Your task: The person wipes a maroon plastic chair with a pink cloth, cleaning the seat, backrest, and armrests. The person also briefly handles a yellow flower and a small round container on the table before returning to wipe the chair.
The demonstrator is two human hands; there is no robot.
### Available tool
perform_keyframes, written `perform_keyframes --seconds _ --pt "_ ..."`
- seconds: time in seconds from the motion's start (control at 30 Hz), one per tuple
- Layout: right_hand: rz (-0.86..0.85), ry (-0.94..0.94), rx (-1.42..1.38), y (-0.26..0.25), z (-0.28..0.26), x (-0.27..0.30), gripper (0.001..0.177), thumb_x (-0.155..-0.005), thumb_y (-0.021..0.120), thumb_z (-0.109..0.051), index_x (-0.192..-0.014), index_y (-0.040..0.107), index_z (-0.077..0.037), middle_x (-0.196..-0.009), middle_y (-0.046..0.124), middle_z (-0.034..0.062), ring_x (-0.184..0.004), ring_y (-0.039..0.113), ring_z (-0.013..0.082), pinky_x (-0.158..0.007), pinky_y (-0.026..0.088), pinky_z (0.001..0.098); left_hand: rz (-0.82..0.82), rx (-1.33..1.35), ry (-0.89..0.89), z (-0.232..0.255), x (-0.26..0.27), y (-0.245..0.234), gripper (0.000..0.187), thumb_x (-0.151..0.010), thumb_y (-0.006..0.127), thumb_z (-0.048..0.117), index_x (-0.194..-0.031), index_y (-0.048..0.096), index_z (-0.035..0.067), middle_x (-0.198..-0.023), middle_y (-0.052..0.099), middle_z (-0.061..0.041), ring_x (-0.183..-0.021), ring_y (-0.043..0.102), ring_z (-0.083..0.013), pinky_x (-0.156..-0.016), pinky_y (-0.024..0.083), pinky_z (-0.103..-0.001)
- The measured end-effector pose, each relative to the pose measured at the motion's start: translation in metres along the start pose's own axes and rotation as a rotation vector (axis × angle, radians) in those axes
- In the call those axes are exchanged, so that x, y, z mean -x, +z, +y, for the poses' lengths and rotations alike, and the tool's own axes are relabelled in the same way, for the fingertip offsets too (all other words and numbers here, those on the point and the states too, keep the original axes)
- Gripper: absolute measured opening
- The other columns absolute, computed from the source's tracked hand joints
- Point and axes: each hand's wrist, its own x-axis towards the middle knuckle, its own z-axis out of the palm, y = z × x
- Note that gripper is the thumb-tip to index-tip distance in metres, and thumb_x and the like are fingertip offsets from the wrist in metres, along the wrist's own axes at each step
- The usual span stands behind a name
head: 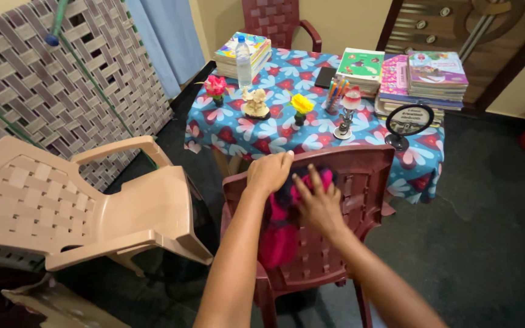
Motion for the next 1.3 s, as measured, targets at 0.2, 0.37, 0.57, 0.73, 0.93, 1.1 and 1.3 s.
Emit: perform_keyframes --seconds 0.2,0.37,0.57,0.73,0.93,1.1,1.3 --pt "-0.019 0.027 -0.018 0.092 0.000 0.087 0.057 -0.082 0.068 -0.014 -0.137 0.059 -0.028 -0.154 0.036 0.0208 -0.114 0.052 0.0536 -0.095 0.046 0.0601 0.027 -0.011 0.012 0.001 0.006 -0.004 0.054 -0.103 0.033 0.047 -0.100 0.073 0.011 -0.102 0.074 -0.020 -0.099 0.067 -0.0440 -0.089 0.048 -0.058" --pt "-0.175 0.074 -0.189 0.160 0.025 0.180 0.050 -0.081 0.066 -0.006 -0.128 0.064 -0.023 -0.150 0.039 0.0212 -0.121 0.051 0.0556 -0.099 0.050 0.0515 0.047 -0.018 0.019 0.004 0.002 -0.001 0.054 -0.103 0.034 0.048 -0.102 0.073 0.011 -0.102 0.073 -0.021 -0.098 0.066 -0.0446 -0.089 0.048 -0.057" --pt "-0.484 0.401 -0.242 0.125 0.075 0.243 0.044 -0.078 0.076 -0.023 -0.121 0.068 -0.021 -0.133 0.058 0.0184 -0.123 0.057 0.0398 -0.106 0.048 0.0450 0.034 -0.043 0.033 -0.001 0.004 0.002 0.054 -0.103 0.033 0.047 -0.100 0.072 0.010 -0.101 0.074 -0.021 -0.099 0.067 -0.0441 -0.088 0.048 -0.057" --pt "0.050 0.478 -0.535 0.072 0.117 0.154 0.070 -0.085 0.073 -0.030 -0.145 0.050 -0.002 -0.142 0.059 0.0250 -0.133 0.057 0.0359 -0.109 0.046 0.0430 0.055 -0.066 0.036 0.001 0.001 0.007 0.054 -0.104 0.034 0.046 -0.097 0.073 0.009 -0.100 0.074 -0.021 -0.098 0.067 -0.0440 -0.089 0.049 -0.057" --pt "0.370 0.615 -0.670 -0.007 0.109 0.014 0.035 -0.103 0.061 -0.032 -0.127 0.058 -0.007 -0.122 0.066 0.0181 -0.119 0.061 0.0349 -0.108 0.047 0.0421 0.046 -0.074 0.033 0.006 0.005 0.002 0.053 -0.104 0.033 0.046 -0.099 0.073 0.010 -0.101 0.073 -0.021 -0.098 0.067 -0.0445 -0.089 0.049 -0.058" --pt "0.371 0.401 -0.314 0.034 0.075 0.016 0.101 -0.073 0.086 -0.046 -0.150 0.038 -0.001 -0.153 0.025 0.0413 -0.136 0.029 0.0625 -0.106 0.030 0.0680 0.047 -0.075 -0.015 0.010 0.014 0.000 0.056 -0.104 0.032 0.048 -0.097 0.072 0.009 -0.102 0.073 -0.021 -0.100 0.067 -0.0438 -0.089 0.049 -0.058" --pt "0.444 0.538 -0.453 0.080 0.101 0.058 0.073 -0.080 0.082 -0.026 -0.144 0.049 -0.011 -0.141 0.046 0.0283 -0.127 0.050 0.0486 -0.105 0.044 0.0532 0.060 -0.054 0.010 0.011 0.012 0.000 0.052 -0.102 0.033 0.047 -0.099 0.071 0.010 -0.102 0.072 -0.021 -0.098 0.067 -0.0446 -0.086 0.048 -0.059"
